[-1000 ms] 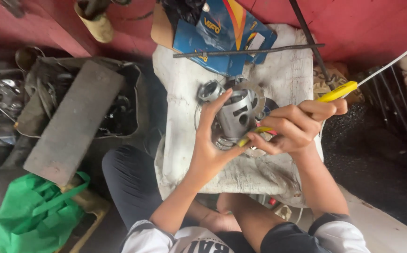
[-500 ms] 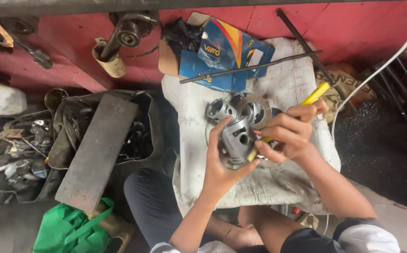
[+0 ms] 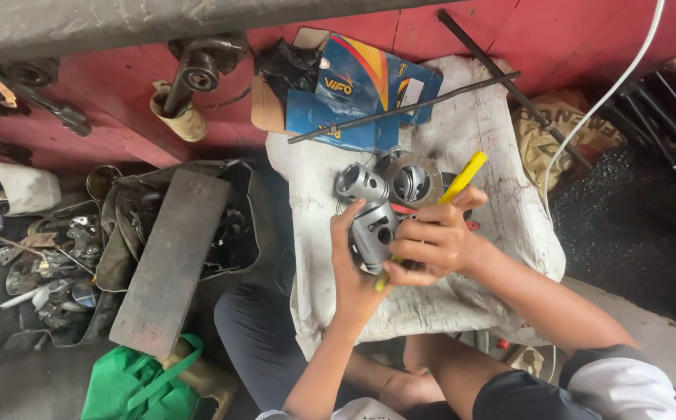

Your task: Scrubbing a motorcycle piston with a small brush to remove carbon deposits and dirt.

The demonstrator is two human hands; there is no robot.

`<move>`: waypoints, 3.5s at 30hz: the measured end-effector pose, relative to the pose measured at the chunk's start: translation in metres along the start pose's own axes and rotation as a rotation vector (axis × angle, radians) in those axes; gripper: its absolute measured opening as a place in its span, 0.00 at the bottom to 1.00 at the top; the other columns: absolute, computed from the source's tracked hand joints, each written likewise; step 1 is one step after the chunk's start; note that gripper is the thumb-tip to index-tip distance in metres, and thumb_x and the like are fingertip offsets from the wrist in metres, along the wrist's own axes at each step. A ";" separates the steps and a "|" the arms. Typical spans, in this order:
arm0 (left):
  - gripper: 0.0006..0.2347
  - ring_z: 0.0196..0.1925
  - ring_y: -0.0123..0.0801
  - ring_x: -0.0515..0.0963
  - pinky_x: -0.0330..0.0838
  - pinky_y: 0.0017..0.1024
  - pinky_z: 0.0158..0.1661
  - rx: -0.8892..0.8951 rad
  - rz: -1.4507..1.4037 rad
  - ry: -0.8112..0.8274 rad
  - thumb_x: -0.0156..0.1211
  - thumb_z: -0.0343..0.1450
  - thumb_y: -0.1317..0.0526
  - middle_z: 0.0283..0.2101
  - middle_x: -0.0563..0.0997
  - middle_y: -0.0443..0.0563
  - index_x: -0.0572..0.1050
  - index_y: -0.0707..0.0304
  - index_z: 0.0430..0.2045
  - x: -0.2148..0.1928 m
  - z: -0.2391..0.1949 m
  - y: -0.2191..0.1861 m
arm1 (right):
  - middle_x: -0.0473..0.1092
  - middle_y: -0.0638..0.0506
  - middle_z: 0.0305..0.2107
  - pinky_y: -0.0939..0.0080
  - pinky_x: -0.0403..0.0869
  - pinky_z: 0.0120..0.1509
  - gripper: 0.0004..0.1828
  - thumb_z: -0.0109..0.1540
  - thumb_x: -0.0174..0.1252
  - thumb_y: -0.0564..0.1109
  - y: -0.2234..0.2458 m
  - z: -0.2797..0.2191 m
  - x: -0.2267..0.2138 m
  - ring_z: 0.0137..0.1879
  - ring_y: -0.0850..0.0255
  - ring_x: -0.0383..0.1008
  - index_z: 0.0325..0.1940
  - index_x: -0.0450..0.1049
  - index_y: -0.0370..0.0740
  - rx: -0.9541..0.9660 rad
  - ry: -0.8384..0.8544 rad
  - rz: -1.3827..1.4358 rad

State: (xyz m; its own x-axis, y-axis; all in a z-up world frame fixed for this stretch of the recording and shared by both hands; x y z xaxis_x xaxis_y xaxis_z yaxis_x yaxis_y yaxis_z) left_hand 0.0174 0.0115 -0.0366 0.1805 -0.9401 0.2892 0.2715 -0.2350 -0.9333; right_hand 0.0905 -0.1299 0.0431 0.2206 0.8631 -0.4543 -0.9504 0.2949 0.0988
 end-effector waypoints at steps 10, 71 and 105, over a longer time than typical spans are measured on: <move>0.36 0.42 0.39 0.73 0.71 0.38 0.47 0.376 0.393 -0.147 0.71 0.51 0.63 0.43 0.69 0.55 0.69 0.68 0.58 -0.001 0.002 0.008 | 0.64 0.56 0.17 0.63 0.62 0.45 0.16 0.58 0.62 0.53 0.021 0.004 0.003 0.24 0.59 0.52 0.18 0.69 0.49 -0.115 -0.066 -0.071; 0.41 0.63 0.66 0.74 0.66 0.66 0.63 -0.046 0.525 0.703 0.83 0.54 0.64 0.63 0.72 0.52 0.66 0.38 0.63 -0.038 -0.041 -0.012 | 0.68 0.35 0.47 0.57 0.75 0.31 0.16 0.77 0.45 0.42 0.127 -0.122 -0.090 0.34 0.49 0.78 0.65 0.62 0.28 0.985 0.091 -0.028; 0.42 0.73 0.51 0.69 0.68 0.39 0.68 0.178 -0.356 0.460 0.76 0.64 0.55 0.76 0.52 0.82 0.56 0.49 0.74 -0.075 -0.142 -0.096 | 0.68 0.40 0.46 0.72 0.80 0.35 0.20 0.69 0.48 0.31 0.247 -0.085 -0.105 0.30 0.62 0.79 0.66 0.65 0.31 0.675 0.422 0.415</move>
State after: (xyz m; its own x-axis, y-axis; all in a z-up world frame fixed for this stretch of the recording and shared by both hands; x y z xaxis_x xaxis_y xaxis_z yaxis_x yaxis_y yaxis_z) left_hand -0.1564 0.0698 0.0010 -0.3664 -0.8308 0.4189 0.4008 -0.5472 -0.7348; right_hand -0.1861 -0.1826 0.0402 -0.3376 0.7705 -0.5407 -0.5747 0.2862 0.7667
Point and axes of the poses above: each hand's wrist, its own z-axis towards the middle knuckle, its own x-axis out of the palm, y = z × x, the point moved 3 cm from there along z, towards the middle knuckle
